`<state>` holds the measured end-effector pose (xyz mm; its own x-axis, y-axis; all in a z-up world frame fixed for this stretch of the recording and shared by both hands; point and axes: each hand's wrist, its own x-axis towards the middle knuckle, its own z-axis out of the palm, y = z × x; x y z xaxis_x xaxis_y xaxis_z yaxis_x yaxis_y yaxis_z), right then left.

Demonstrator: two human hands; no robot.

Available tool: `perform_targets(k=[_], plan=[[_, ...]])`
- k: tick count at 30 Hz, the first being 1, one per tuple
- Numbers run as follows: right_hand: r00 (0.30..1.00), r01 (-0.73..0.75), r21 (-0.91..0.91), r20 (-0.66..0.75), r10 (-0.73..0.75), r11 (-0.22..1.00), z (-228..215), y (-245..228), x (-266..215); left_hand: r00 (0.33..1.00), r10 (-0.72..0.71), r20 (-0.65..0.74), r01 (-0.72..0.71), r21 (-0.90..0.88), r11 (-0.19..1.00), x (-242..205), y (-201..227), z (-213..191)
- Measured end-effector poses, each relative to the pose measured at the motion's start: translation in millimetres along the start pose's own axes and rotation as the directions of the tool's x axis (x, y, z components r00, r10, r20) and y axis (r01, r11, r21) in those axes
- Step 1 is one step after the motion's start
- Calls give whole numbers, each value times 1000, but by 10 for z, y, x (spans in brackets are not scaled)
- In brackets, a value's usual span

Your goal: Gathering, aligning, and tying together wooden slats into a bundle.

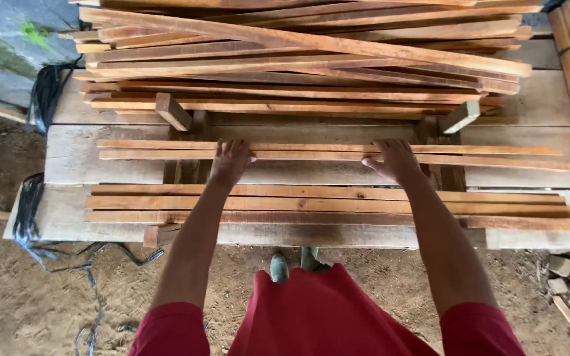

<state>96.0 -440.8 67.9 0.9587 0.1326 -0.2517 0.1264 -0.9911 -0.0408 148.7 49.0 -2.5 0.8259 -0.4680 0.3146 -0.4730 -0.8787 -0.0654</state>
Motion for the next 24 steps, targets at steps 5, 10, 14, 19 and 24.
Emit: perform_targets(k=[5,10,14,19,24], plan=[[906,81,-62,-411,-99,995,233,-3,-88,999,-10,-41,6,-92,996,35,-23,-177],[807,90,-67,-579,-113,994,338,-106,-264,985,-147,-92,115,-287,951,-139,98,-158],[754,32,-27,-656,-42,999,400,-259,-432,959,-235,-157,176,-316,932,-327,312,-559],[739,-42,-22,-673,16,999,499,-330,-530,944,-193,-268,130,-236,963,-457,304,-320],[738,-76,-88,-674,-3,993,612,-145,-320,953,-170,-251,120,-204,972,-289,100,-119]])
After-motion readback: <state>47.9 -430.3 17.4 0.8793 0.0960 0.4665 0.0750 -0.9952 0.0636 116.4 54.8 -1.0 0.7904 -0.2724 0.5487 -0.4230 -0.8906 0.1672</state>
